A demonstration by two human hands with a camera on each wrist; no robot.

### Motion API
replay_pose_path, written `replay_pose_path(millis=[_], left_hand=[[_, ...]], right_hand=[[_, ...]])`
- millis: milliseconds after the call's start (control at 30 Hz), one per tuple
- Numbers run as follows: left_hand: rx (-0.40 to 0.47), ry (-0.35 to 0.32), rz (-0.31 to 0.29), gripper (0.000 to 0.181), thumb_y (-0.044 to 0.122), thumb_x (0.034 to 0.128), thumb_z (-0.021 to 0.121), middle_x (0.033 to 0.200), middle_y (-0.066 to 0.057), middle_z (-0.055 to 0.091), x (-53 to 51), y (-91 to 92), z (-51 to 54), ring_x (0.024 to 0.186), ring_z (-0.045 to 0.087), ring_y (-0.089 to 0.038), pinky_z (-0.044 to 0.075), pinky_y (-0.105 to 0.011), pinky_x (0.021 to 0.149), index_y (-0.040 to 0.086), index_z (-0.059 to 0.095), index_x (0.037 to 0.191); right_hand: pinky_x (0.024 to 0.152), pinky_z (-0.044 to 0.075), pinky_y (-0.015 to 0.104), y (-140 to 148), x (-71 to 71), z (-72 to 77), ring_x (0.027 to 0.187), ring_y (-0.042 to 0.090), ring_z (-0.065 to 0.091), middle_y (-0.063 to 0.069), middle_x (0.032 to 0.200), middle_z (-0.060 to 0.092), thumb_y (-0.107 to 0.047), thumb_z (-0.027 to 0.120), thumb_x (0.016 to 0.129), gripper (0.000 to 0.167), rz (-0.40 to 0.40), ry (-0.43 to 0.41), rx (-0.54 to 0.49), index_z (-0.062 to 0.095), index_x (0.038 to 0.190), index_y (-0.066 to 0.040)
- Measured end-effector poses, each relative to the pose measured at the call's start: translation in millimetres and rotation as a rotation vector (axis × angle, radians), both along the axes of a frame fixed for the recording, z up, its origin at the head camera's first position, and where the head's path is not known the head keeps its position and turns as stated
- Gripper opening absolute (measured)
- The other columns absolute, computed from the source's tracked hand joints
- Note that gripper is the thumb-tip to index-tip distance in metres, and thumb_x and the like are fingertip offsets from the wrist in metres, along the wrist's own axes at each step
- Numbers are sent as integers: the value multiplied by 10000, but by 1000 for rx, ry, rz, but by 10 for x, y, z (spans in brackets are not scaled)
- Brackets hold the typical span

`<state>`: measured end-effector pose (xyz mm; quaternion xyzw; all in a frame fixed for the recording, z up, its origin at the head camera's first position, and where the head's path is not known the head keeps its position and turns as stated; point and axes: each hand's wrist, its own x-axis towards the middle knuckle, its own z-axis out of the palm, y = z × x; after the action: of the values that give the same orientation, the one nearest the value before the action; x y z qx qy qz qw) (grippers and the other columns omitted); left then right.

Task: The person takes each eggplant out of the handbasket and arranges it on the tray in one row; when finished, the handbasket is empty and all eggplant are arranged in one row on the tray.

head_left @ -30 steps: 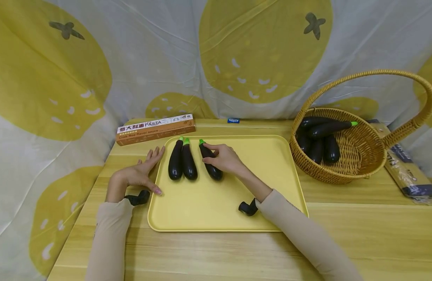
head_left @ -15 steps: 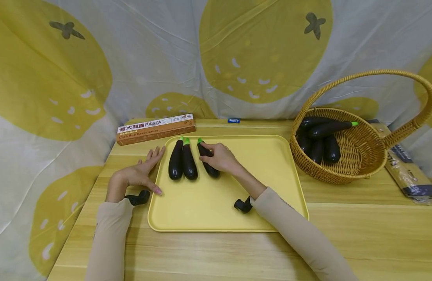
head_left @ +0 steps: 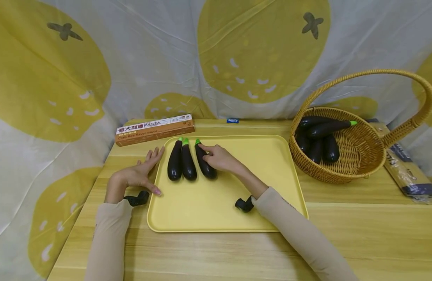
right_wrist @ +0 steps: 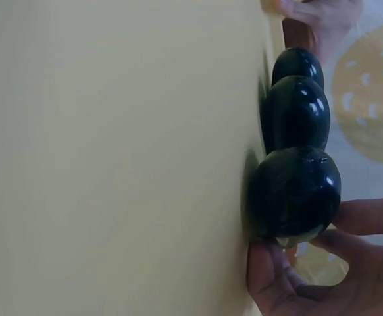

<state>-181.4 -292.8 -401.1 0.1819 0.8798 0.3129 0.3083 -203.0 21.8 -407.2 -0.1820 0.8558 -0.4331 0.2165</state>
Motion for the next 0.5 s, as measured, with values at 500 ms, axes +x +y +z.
replay_pose_path(millis=[500], left_hand=[[3, -7, 4, 1535, 320, 668, 982, 1669, -242, -306, 9, -3, -3, 1527, -314, -475, -145, -776, 1172, 152, -188, 1648]], right_hand=[[506, 284, 209, 74, 90, 46, 481, 82, 334, -47, 603, 435, -234, 614, 1029, 689, 85, 8, 44, 308, 1634, -111]])
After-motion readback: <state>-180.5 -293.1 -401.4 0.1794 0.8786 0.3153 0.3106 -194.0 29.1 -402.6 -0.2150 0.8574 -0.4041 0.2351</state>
